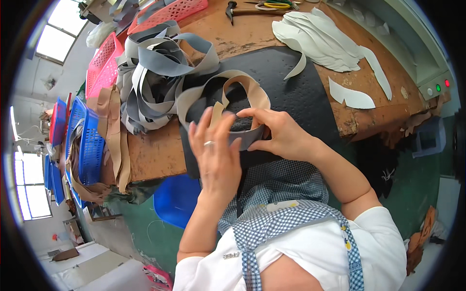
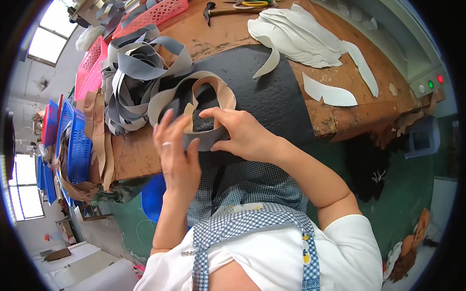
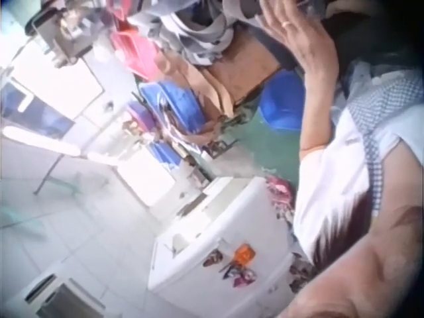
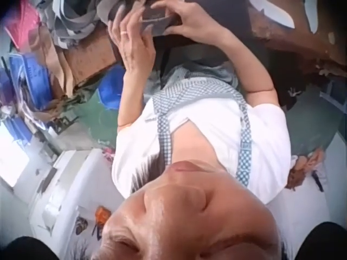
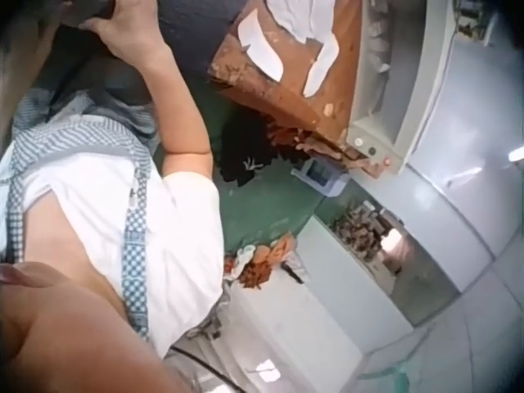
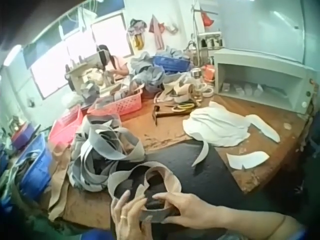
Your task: Assembling and aligning various fabric and foam components for shoe uppers.
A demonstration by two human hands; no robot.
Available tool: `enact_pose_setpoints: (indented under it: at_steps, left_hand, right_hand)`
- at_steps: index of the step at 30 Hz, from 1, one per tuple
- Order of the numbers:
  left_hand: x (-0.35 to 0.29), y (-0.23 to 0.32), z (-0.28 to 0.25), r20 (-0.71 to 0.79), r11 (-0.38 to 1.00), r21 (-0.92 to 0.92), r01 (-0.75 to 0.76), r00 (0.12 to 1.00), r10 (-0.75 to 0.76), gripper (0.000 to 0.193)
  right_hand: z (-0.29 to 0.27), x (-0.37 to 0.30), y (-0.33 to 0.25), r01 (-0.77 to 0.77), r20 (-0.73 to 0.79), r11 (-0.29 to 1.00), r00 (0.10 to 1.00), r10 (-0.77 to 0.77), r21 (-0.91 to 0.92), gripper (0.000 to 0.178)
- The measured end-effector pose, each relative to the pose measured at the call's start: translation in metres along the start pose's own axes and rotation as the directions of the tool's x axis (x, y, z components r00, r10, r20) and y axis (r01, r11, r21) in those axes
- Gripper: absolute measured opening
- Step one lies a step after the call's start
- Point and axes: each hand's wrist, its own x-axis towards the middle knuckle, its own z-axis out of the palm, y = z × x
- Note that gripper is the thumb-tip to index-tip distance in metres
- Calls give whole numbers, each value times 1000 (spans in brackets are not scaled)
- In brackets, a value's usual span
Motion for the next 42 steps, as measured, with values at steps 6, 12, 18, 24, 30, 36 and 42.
enact_pose_setpoints:
  at_steps: [6, 12, 18, 24, 30, 36, 42]
  left_hand:
    - [-50, -8, -9, 283, 509, -509, 694, 694, -663, 19]
    - [-43, -6, 4, 503, -125, -819, 560, 594, -628, 40]
    - [-43, -16, 5, 485, -210, -859, 467, 610, -627, 33]
    - [-39, -19, 4, 586, -377, -810, 449, 617, -525, 34]
    - [-42, -19, 4, 621, -402, -784, 474, 615, -486, 37]
    - [-47, -19, 4, 648, -413, -761, 500, 600, -469, 38]
    - [-51, -20, 6, 668, -430, -744, 512, 580, -465, 37]
  right_hand:
    - [-4, -7, 4, -21, -63, 998, 998, 25, 55, 49]
    - [1, -13, 4, -7, -77, 992, 997, 17, 126, 39]
    - [3, -14, 0, -39, -96, 991, 994, 52, 128, 30]
    - [4, -14, 0, 7, -117, 994, 993, 7, 113, 27]
    - [4, -10, -2, 23, -89, 997, 996, -17, 69, 28]
    - [-3, -8, -6, 29, -51, 999, 998, -30, -24, 28]
    - [6, -9, -3, 87, -60, 994, 994, -91, -64, 27]
